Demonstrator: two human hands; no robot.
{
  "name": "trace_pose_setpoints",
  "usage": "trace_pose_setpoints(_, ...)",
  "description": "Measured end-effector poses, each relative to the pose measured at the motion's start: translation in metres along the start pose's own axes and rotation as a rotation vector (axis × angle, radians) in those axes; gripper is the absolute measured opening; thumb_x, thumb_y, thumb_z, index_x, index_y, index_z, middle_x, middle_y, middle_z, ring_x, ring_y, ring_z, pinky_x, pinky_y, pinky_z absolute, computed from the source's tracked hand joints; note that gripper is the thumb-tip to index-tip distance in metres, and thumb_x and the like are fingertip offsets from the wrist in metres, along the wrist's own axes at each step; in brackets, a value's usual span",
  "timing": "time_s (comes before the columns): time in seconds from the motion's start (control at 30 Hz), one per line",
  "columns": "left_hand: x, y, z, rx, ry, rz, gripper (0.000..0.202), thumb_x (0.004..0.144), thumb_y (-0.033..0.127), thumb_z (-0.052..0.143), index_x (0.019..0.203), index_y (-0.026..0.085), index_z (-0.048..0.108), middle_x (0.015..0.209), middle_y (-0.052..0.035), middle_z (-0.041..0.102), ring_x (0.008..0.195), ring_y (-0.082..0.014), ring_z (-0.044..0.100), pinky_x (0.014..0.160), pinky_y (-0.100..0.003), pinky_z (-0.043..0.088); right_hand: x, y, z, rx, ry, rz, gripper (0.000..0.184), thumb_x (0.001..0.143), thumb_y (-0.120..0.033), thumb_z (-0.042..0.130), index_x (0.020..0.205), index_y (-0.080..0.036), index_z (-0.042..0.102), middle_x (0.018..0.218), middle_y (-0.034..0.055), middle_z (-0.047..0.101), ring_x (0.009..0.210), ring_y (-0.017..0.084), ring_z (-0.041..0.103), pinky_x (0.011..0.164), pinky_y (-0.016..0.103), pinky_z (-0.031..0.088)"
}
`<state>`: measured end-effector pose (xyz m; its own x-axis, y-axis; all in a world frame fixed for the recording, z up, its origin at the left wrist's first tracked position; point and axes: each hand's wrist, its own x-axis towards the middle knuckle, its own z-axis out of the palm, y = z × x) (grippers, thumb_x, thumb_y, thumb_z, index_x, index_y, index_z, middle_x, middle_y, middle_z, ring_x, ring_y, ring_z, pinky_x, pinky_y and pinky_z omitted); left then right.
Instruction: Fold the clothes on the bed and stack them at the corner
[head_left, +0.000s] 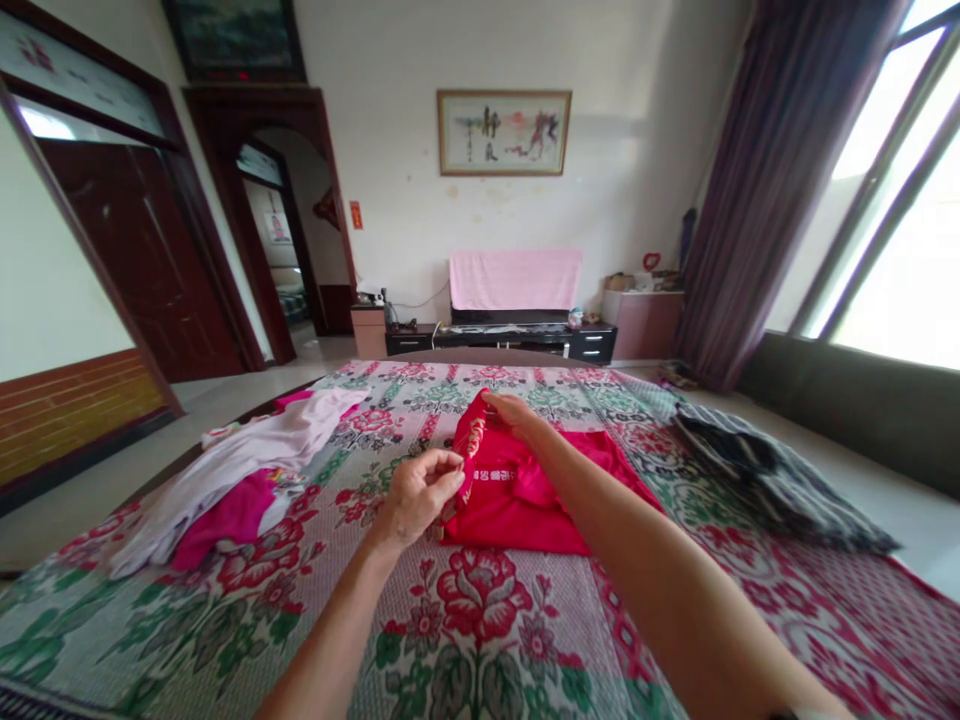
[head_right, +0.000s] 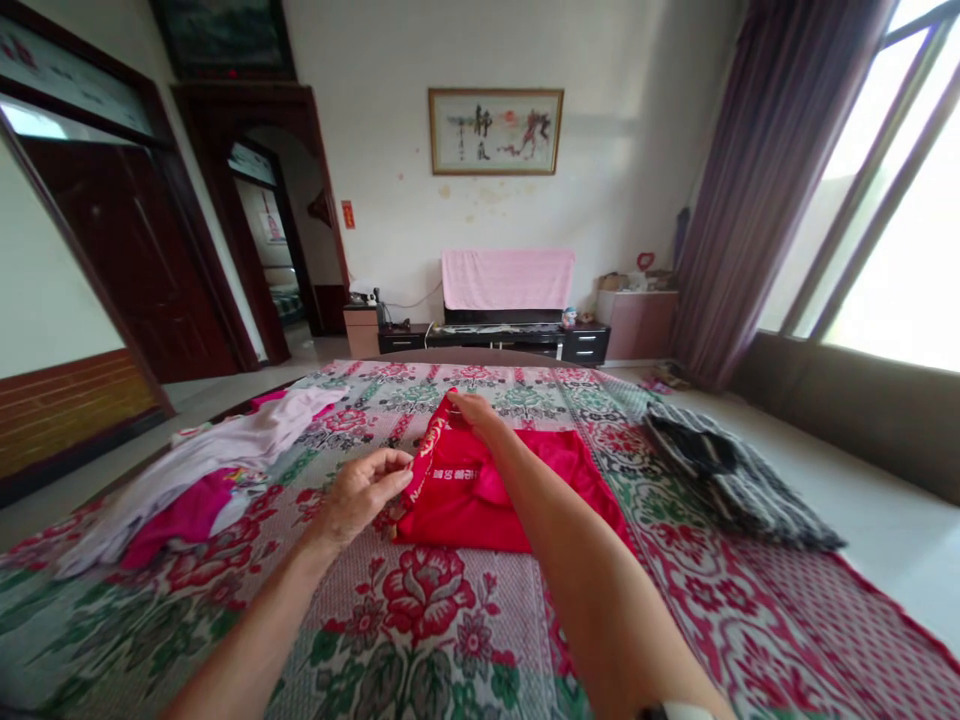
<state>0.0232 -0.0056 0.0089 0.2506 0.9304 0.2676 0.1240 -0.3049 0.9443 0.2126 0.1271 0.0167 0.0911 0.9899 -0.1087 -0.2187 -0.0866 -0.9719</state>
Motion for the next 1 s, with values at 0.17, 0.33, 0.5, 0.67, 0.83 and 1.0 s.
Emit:
trace_pose_setpoints(0.17, -0.001, -0.016, 0.026, 0.021, -0.102, 0.006, 0.021, 0.073, 0.03, 0.061, 0.088, 0.016, 0.065, 0.074, -0.0018, 0.068, 0.065, -0.0128, 0.06, 0.063, -0.023, 0.047, -0.01, 0.015, -0.031, -0.036, 0.061, 0.013, 0.016, 0.082, -0.02, 0.059, 0.067, -0.016, 0.055, 0.055, -0.0012, 0.059, 0.046, 0.009, 0.055, 0.051, 0.021, 0.05)
trace_pose_setpoints(0.33, -0.006, -0.026, 0.045, 0.151, -0.133, 0.047, 0.02, 0.074, 0.028, 0.058, 0.088, 0.016, 0.067, 0.076, -0.0028, 0.07, 0.067, -0.0134, 0.062, 0.062, -0.023, 0.046, -0.021, 0.031, -0.053, -0.108, 0.104, 0.011, 0.024, 0.079, -0.02, 0.058, 0.058, -0.018, 0.049, 0.046, -0.0042, 0.052, 0.041, 0.009, 0.052, 0.047, 0.021, 0.048)
trace_pose_setpoints(0.5, -0.011, -0.033, 0.056, 0.289, -0.141, 0.115, 0.018, 0.075, 0.023, 0.056, 0.085, 0.017, 0.069, 0.075, -0.0029, 0.071, 0.066, -0.0137, 0.062, 0.063, -0.023, 0.046, -0.026, 0.041, -0.06, -0.242, 0.121, -0.03, 0.023, 0.076, -0.022, 0.06, 0.055, -0.018, 0.051, 0.045, -0.0046, 0.053, 0.042, 0.009, 0.051, 0.045, 0.02, 0.046)
trace_pose_setpoints(0.67, -0.012, -0.033, 0.061, 0.349, -0.159, 0.152, 0.022, 0.076, 0.023, 0.056, 0.091, 0.019, 0.071, 0.082, -0.0039, 0.073, 0.073, -0.0156, 0.065, 0.071, -0.026, 0.049, -0.02, 0.039, -0.067, -0.438, 0.225, -0.106, 0.007, 0.066, -0.014, 0.065, 0.069, -0.019, 0.065, 0.055, -0.0038, 0.063, 0.06, 0.014, 0.062, 0.057, 0.022, 0.05)
trace_pose_setpoints(0.83, -0.013, -0.029, 0.058, 0.306, -0.159, 0.141, 0.028, 0.077, 0.028, 0.058, 0.1, 0.018, 0.07, 0.086, -0.0055, 0.073, 0.072, -0.0157, 0.067, 0.068, -0.025, 0.052, -0.016, 0.04, -0.075, -0.646, 0.347, -0.196, 0.028, 0.065, -0.011, 0.065, 0.09, -0.022, 0.069, 0.082, 0.0, 0.071, 0.09, 0.02, 0.065, 0.082, 0.027, 0.049)
trace_pose_setpoints(1.0, -0.007, -0.038, 0.041, 0.41, 0.103, 0.248, 0.025, 0.081, 0.029, 0.051, 0.092, 0.018, 0.07, 0.088, -0.0072, 0.072, 0.077, -0.0168, 0.067, 0.075, -0.028, 0.053, -0.027, 0.043, -0.077, -0.963, 0.443, -0.328, 0.039, 0.076, -0.019, 0.059, 0.115, -0.018, 0.063, 0.11, 0.008, 0.068, 0.102, 0.021, 0.062, 0.093, 0.03, 0.045)
